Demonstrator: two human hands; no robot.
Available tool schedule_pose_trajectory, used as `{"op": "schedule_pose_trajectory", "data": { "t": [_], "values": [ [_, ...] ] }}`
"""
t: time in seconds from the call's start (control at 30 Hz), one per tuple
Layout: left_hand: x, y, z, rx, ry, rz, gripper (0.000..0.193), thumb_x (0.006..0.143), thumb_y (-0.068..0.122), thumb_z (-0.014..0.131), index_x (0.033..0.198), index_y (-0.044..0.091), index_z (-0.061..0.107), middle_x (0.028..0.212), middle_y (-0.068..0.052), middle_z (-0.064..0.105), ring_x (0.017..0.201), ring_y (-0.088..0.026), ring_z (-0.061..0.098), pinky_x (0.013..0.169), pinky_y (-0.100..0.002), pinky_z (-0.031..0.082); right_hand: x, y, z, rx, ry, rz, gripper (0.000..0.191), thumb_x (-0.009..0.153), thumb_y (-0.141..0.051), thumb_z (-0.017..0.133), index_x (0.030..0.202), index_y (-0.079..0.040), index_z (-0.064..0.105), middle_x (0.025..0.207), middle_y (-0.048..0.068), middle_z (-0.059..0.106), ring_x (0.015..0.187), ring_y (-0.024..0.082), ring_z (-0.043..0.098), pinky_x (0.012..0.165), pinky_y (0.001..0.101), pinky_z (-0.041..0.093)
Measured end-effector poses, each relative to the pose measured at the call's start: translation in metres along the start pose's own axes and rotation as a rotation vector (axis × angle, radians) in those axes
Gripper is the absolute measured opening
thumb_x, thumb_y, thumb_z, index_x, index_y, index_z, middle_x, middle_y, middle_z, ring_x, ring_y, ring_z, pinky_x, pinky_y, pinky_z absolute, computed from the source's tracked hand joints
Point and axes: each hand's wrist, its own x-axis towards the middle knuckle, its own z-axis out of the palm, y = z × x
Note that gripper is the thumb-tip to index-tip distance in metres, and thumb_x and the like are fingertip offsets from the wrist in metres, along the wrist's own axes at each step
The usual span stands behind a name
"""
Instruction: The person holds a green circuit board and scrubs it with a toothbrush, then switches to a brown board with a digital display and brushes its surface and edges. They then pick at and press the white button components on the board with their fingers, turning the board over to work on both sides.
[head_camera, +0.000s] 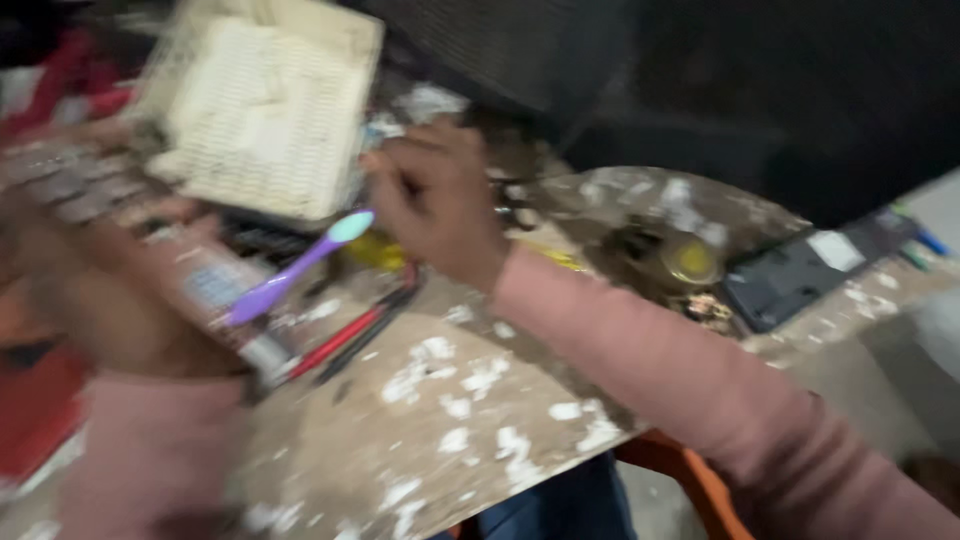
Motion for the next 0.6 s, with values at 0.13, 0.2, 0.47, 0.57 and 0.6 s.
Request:
{"op": "schedule_pose_trajectory", "data": {
  "t": [0.13,0.2,0.47,0.57,0.6],
  "values": [
    [0.005,-0.012,-0.028,0.043,-0.112,-0.042,0.058,0.112,0.056,0.048,0.136,0.003,0.054,0.103,-0.007,0.058,0.083,-0.016,0.058,0.074,-0.031,0.053,0.002,-0.004,0.005,-0.033,-0.03,0.087,0.02,0.097,-0.016,0.064,0.079,-0.007,0.066,0.069,0.007,0.053,0.072,0.026,0.05,0.075,0.0422,0.03],
    [0.009,-0.014,-0.04,0.064,-0.155,-0.052,0.056,0.113,0.054,0.048,0.137,0.004,0.052,0.102,-0.006,0.057,0.084,-0.015,0.058,0.075,-0.03,0.053,0.002,-0.008,0.006,-0.038,-0.019,0.079,0.021,0.097,-0.017,0.064,0.078,-0.007,0.064,0.071,0.006,0.054,0.073,0.025,0.05,0.076,0.0417,0.03],
    [-0.007,-0.009,-0.043,0.133,-0.186,0.059,0.057,0.119,0.05,0.045,0.145,-0.001,0.049,0.097,-0.008,0.053,0.081,-0.015,0.054,0.074,-0.027,0.048,0.0,-0.016,0.006,-0.017,-0.026,0.047,0.018,0.097,-0.016,0.065,0.082,-0.008,0.066,0.075,0.006,0.058,0.076,0.025,0.052,0.075,0.0425,0.032],
    [-0.003,-0.004,-0.019,0.032,-0.096,0.09,0.064,0.114,0.054,0.046,0.144,-0.002,0.052,0.105,-0.009,0.058,0.081,-0.016,0.056,0.072,-0.03,0.051,0.006,-0.006,0.0,-0.001,-0.049,0.059,0.017,0.098,-0.015,0.064,0.083,-0.008,0.068,0.075,0.007,0.06,0.078,0.028,0.055,0.074,0.0438,0.036],
    [-0.003,-0.002,-0.01,-0.009,-0.074,0.084,0.063,0.113,0.055,0.048,0.145,0.002,0.051,0.11,-0.009,0.06,0.079,-0.016,0.057,0.071,-0.03,0.052,0.007,-0.002,-0.002,0.02,-0.073,0.078,0.017,0.099,-0.015,0.064,0.085,-0.007,0.069,0.075,0.008,0.06,0.078,0.029,0.055,0.074,0.0437,0.038]
  ]
}}
